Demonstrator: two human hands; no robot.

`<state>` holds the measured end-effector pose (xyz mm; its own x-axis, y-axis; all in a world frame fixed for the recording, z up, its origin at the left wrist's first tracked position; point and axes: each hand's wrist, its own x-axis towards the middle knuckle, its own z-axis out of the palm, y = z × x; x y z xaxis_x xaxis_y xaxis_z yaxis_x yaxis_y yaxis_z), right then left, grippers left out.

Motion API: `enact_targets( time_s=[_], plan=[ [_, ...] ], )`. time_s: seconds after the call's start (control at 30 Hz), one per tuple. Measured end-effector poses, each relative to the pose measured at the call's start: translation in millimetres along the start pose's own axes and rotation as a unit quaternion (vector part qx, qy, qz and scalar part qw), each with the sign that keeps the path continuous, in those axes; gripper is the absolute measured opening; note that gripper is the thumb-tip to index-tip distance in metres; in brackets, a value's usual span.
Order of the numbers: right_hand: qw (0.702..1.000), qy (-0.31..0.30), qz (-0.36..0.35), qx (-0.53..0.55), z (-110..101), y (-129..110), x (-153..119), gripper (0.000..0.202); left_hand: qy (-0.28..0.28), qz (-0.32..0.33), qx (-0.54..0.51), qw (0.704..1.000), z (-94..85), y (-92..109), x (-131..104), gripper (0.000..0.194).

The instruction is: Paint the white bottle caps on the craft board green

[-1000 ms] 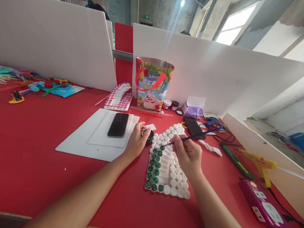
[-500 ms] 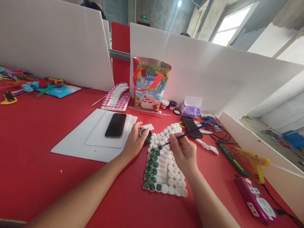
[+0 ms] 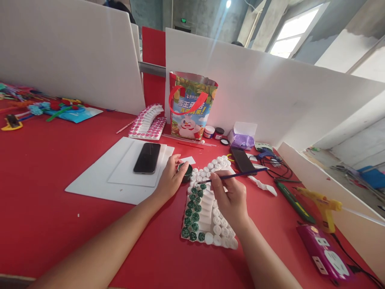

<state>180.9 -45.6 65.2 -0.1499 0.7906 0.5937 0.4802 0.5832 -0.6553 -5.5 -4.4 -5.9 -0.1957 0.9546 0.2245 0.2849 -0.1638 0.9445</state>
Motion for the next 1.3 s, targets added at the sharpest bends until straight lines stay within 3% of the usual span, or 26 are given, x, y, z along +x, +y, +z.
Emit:
enact_targets(
  time_s=[0.27, 0.5, 0.7, 0.9, 1.1, 1.3],
  plan=[
    [0.996, 0.082, 0.04, 0.011, -7.8, 6.5, 1.4, 0.034, -0.019, -0.013, 0.011, 1.0, -1.9, 4.6, -0.1, 0.054],
    [0.999, 0.013, 0.049, 0.013, -7.6, 4.4, 4.6, 0.035, -0.018, -0.013, 0.009, 1.0, -2.6, 2.9, -1.2, 0.05],
    [0.996, 0.053, 0.063, 0.019, -8.2, 7.9, 3.0, 0.035, -0.022, -0.021, 0.014, 0.999, -3.2, 4.4, -1.8, 0.052],
    [0.997, 0.009, 0.071, 0.01, -9.7, 4.0, 4.4, 0.038, -0.029, -0.023, 0.017, 0.999, -3.9, 3.8, -1.7, 0.054],
    [0.997, 0.042, 0.067, 0.014, -10.0, 3.4, 5.4, 0.037, -0.029, -0.021, 0.02, 0.999, -3.6, 2.0, -1.4, 0.054],
    [0.997, 0.006, 0.08, 0.004, -9.6, 6.6, 4.6, 0.037, -0.03, -0.027, 0.035, 0.999, -4.7, 3.6, -1.3, 0.053]
  ],
)
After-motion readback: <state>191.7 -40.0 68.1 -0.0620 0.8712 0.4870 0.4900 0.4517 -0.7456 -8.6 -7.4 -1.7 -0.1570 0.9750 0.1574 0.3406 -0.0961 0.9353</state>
